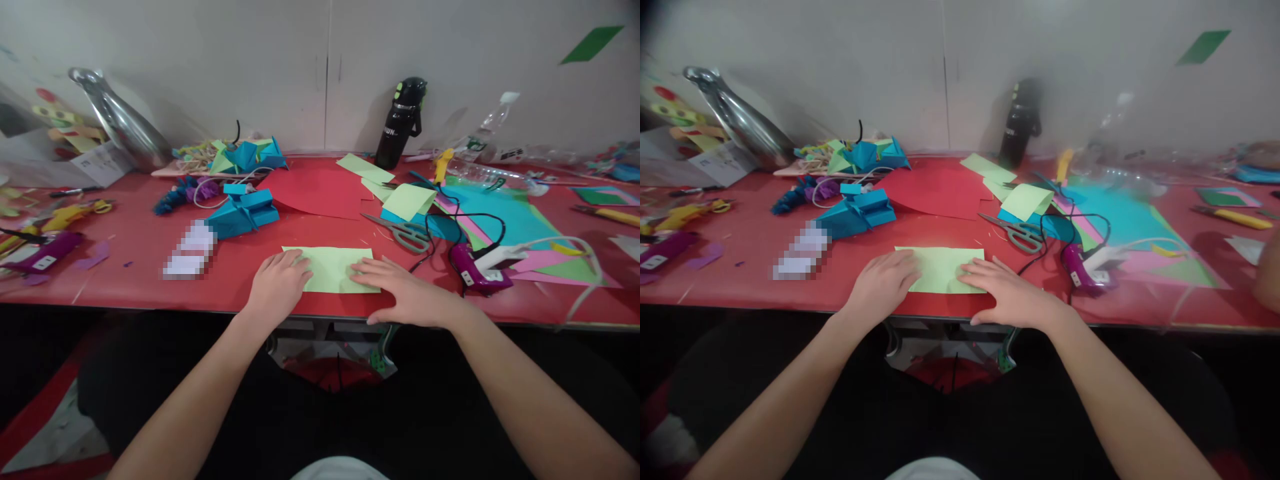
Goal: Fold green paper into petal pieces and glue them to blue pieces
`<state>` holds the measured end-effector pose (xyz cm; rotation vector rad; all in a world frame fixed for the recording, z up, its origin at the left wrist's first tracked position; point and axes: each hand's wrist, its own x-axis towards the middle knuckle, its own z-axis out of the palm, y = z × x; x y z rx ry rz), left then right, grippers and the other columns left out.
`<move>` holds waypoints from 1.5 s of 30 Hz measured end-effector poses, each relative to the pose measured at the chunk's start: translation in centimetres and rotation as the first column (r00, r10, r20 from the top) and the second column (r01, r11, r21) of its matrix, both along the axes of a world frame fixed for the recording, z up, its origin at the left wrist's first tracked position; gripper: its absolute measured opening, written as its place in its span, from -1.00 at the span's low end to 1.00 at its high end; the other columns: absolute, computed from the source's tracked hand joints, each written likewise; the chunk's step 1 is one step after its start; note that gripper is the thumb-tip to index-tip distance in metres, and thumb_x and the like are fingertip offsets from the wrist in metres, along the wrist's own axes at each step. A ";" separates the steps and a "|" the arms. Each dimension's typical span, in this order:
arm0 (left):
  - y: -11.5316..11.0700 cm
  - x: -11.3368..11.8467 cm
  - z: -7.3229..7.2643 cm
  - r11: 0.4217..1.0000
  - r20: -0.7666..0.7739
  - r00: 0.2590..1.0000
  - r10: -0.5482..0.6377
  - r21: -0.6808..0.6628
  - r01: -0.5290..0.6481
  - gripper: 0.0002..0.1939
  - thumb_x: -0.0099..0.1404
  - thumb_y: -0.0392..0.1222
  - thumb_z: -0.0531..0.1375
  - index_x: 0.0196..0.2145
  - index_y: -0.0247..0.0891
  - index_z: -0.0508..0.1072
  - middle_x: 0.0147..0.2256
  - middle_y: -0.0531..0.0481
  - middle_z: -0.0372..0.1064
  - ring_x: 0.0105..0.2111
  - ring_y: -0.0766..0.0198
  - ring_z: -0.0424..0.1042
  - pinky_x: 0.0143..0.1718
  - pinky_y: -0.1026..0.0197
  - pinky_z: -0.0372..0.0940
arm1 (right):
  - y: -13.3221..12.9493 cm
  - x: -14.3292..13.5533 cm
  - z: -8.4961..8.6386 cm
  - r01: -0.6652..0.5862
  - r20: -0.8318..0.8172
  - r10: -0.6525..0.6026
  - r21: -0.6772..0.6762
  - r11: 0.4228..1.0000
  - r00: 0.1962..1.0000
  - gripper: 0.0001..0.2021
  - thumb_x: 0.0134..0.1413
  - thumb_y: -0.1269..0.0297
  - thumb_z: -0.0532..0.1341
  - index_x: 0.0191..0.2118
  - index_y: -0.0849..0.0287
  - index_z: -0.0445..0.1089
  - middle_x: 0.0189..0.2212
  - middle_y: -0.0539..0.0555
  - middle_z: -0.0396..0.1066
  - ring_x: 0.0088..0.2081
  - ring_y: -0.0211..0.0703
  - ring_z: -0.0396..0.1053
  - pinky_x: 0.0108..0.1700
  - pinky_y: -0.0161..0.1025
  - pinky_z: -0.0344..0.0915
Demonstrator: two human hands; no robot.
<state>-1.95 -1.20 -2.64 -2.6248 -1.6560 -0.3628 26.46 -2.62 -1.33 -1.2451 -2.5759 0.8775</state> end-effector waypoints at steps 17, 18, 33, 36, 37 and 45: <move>0.7 0.0 -1.9 0.920 0.310 0.883 -0.352 -0.061 0.388 -0.44 0.23 -0.61 -0.07 0.02 -0.33 0.53 0.19 -0.17 0.41 0.25 0.15 0.34 0.31 -0.02 0.24 | 0.7 -0.7 -0.6 0.019 -0.147 -0.004 0.102 0.995 0.989 -0.76 0.34 0.09 0.15 -0.15 -0.07 0.59 0.09 0.00 0.51 0.27 0.04 0.30 0.42 0.34 -0.23; 0.7 0.1 -2.0 0.919 0.325 0.877 -0.353 -0.058 0.391 -0.45 0.23 -0.61 -0.07 0.01 -0.34 0.53 0.18 -0.17 0.42 0.24 0.15 0.34 0.31 -0.03 0.24 | 0.7 -1.0 -0.8 0.026 -0.174 -0.008 0.102 0.994 0.985 -0.76 0.34 0.09 0.16 -0.19 -0.04 0.58 0.07 0.01 0.53 0.22 0.02 0.35 0.43 0.31 -0.23; -0.7 1.7 -1.1 0.959 0.412 0.900 -0.142 -0.169 0.229 -0.42 0.40 -0.05 0.20 0.26 -0.32 0.16 0.28 -0.36 0.20 0.27 -0.08 0.26 0.15 -0.09 0.34 | 1.4 -4.6 -3.3 0.351 -0.273 -0.279 0.263 0.899 0.920 -0.60 0.13 -0.03 0.34 -0.02 0.06 0.35 -0.09 0.09 0.49 -0.02 0.04 0.40 0.08 0.01 0.21; -0.8 1.6 -0.9 0.958 0.347 0.924 -0.158 -0.171 0.228 -0.38 0.42 -0.09 0.15 0.33 -0.31 0.07 0.30 -0.37 0.17 0.31 -0.11 0.21 0.18 -0.14 0.30 | 1.2 -4.6 -3.6 0.343 -0.230 -0.267 0.425 0.838 0.936 -0.65 0.15 -0.07 0.32 -0.12 0.07 0.39 -0.06 0.11 0.48 0.03 0.08 0.37 0.12 0.04 0.16; -0.9 1.6 -0.8 0.959 0.326 0.930 -0.169 -0.163 0.231 -0.40 0.43 -0.11 0.15 0.33 -0.30 0.08 0.30 -0.36 0.17 0.31 -0.11 0.20 0.20 -0.17 0.27 | 1.1 -4.6 -3.6 0.328 -0.205 -0.260 0.479 0.814 0.944 -0.68 0.16 -0.06 0.30 -0.14 0.07 0.42 -0.02 0.13 0.47 0.06 0.10 0.35 0.13 0.05 0.15; -1.3 1.8 -0.8 0.953 0.147 0.949 -0.279 -0.080 0.292 -0.58 0.52 -0.14 0.01 0.26 -0.22 0.30 0.35 -0.19 0.15 0.40 -0.04 0.03 0.35 -0.21 0.06 | -1.0 -4.5 -3.4 0.286 -0.107 -0.280 0.609 0.740 0.954 -0.67 0.33 0.02 0.15 0.00 0.08 0.52 0.14 0.21 0.39 0.16 0.17 0.28 0.14 0.15 0.22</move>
